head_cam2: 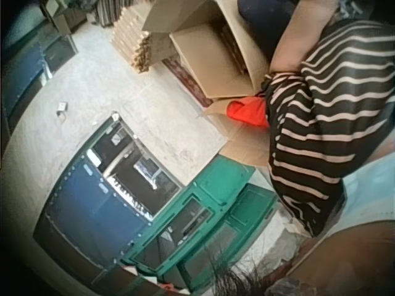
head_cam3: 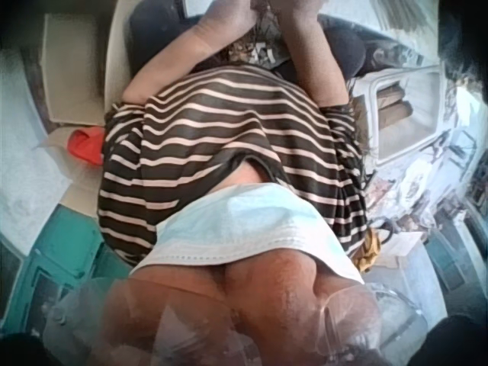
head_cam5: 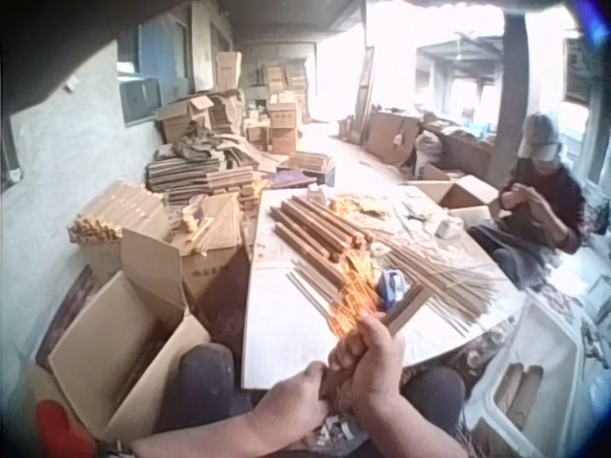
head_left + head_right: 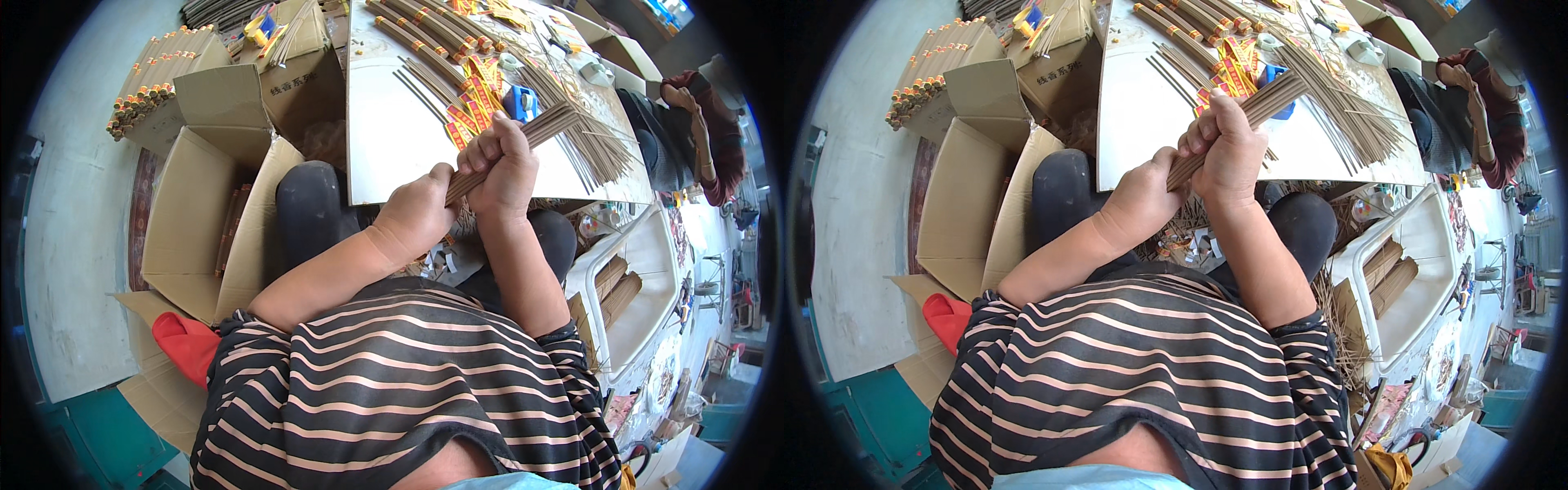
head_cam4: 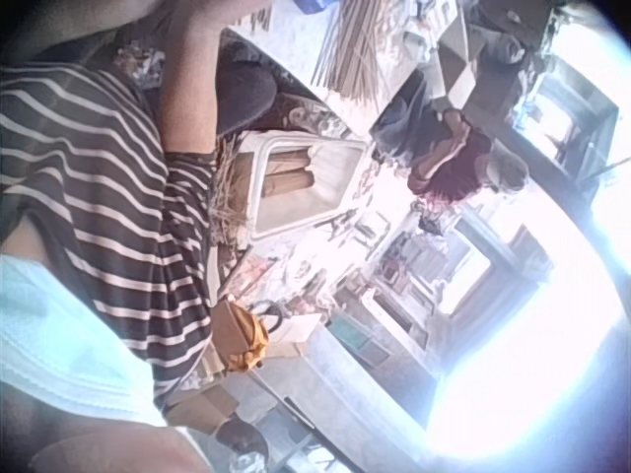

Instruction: The person gathers loose incense sticks, aligns them into bundles, and wraps each bundle with a small paper label. The person places finished bundles into a cardboard box and repeats the process.

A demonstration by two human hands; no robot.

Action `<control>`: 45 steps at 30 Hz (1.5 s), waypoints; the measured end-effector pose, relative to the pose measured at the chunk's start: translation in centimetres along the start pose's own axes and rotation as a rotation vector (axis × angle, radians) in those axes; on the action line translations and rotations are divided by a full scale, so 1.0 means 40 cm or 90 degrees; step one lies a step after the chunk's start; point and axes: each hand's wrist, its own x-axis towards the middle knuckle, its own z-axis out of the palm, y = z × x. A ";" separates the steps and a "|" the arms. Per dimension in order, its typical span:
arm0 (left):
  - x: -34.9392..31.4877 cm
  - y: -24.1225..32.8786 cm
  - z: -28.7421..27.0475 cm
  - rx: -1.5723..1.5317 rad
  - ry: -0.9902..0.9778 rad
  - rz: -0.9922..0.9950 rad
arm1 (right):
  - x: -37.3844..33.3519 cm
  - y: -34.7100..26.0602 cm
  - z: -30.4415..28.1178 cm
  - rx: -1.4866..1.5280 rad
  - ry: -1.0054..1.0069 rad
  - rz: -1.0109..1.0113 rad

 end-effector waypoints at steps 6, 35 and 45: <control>-0.004 -0.030 -0.029 0.018 -0.023 0.007 | 0.072 -0.035 -0.017 -0.011 -0.007 -0.059; -0.041 -0.139 -0.136 -0.589 -0.152 -0.330 | 0.086 0.036 -0.095 -0.554 -0.217 0.051; -0.056 -0.083 -0.105 -0.504 -0.147 -0.260 | -0.077 0.059 -0.022 -0.619 -0.248 0.119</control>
